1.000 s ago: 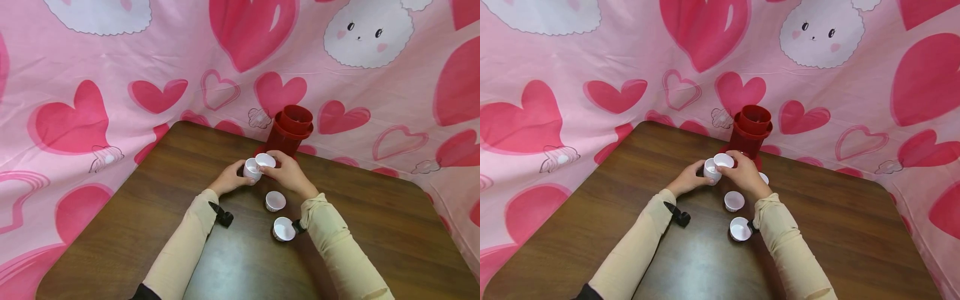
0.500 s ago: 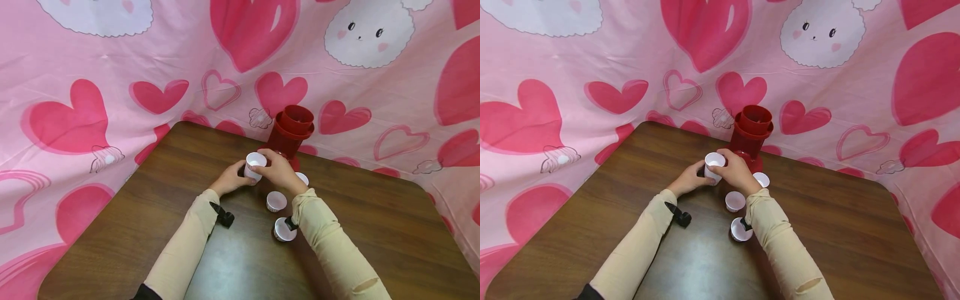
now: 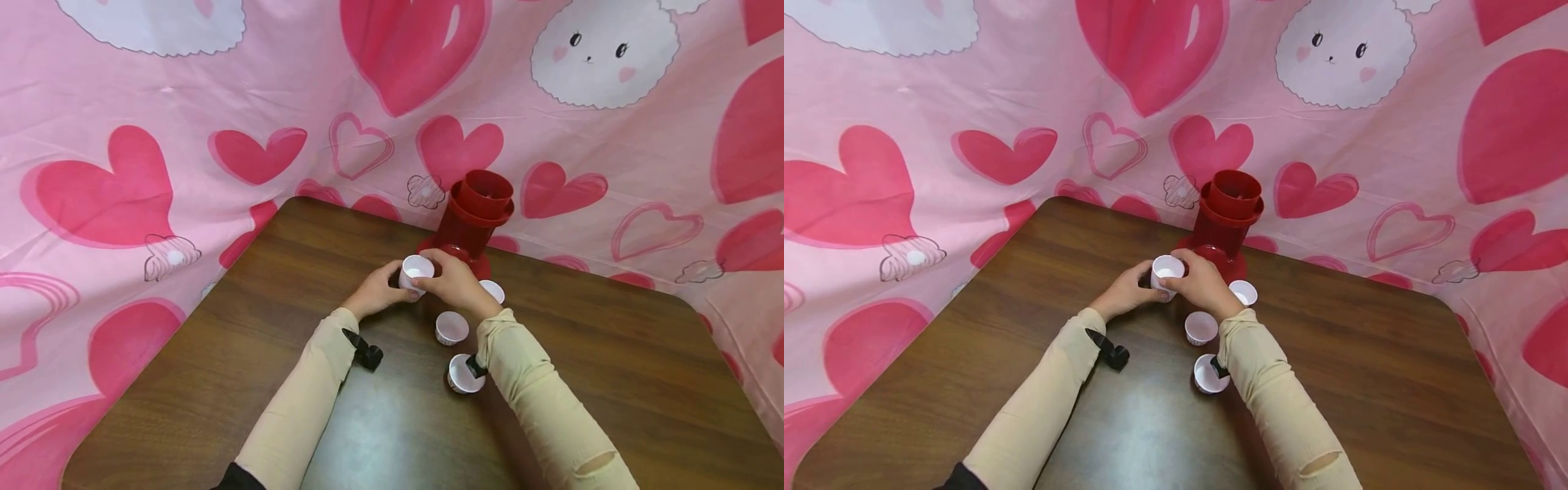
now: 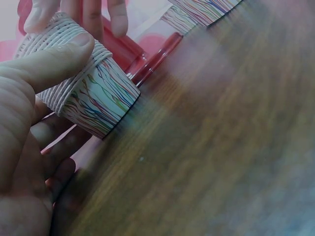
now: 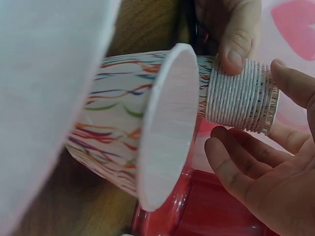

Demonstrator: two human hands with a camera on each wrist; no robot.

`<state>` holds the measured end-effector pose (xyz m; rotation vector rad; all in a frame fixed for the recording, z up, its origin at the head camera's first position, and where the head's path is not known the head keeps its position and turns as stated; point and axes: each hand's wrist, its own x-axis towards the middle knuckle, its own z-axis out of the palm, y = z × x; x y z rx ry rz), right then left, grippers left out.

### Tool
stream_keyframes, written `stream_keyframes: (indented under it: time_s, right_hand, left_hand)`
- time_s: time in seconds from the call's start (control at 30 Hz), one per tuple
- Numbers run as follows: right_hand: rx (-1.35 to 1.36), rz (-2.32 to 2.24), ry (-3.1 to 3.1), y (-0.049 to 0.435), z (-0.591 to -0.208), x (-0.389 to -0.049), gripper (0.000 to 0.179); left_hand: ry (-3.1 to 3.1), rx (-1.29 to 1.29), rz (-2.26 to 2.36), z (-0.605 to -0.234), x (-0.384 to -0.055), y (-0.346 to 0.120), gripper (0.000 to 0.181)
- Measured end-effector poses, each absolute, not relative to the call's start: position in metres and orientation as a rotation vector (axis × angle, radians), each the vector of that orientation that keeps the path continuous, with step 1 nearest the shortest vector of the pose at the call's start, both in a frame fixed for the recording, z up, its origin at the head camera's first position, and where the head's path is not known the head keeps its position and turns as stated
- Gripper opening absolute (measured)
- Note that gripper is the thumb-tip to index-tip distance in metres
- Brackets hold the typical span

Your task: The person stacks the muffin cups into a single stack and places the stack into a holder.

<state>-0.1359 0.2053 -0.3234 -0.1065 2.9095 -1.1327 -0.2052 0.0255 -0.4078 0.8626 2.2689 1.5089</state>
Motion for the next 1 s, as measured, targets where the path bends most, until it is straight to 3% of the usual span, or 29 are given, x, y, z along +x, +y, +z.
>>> stream_keyframes:
  time_s: [0.27,0.6,1.0]
  right_hand:
    - [-0.123,-1.138,2.899,0.206,-0.329,-0.137,0.058]
    - [-0.100,-1.101,2.911,0.215,-0.328,-0.129,0.074]
    - [0.090,-1.115,3.026,0.278,-0.317,-0.102,0.049]
  left_hand:
    - [2.275,0.856,1.499,-0.407,-0.204,0.024,0.068]
    - [2.283,0.870,1.494,-0.407,-0.203,0.024,0.069]
    - [2.279,0.860,1.502,-0.408,-0.203,0.025,0.070]
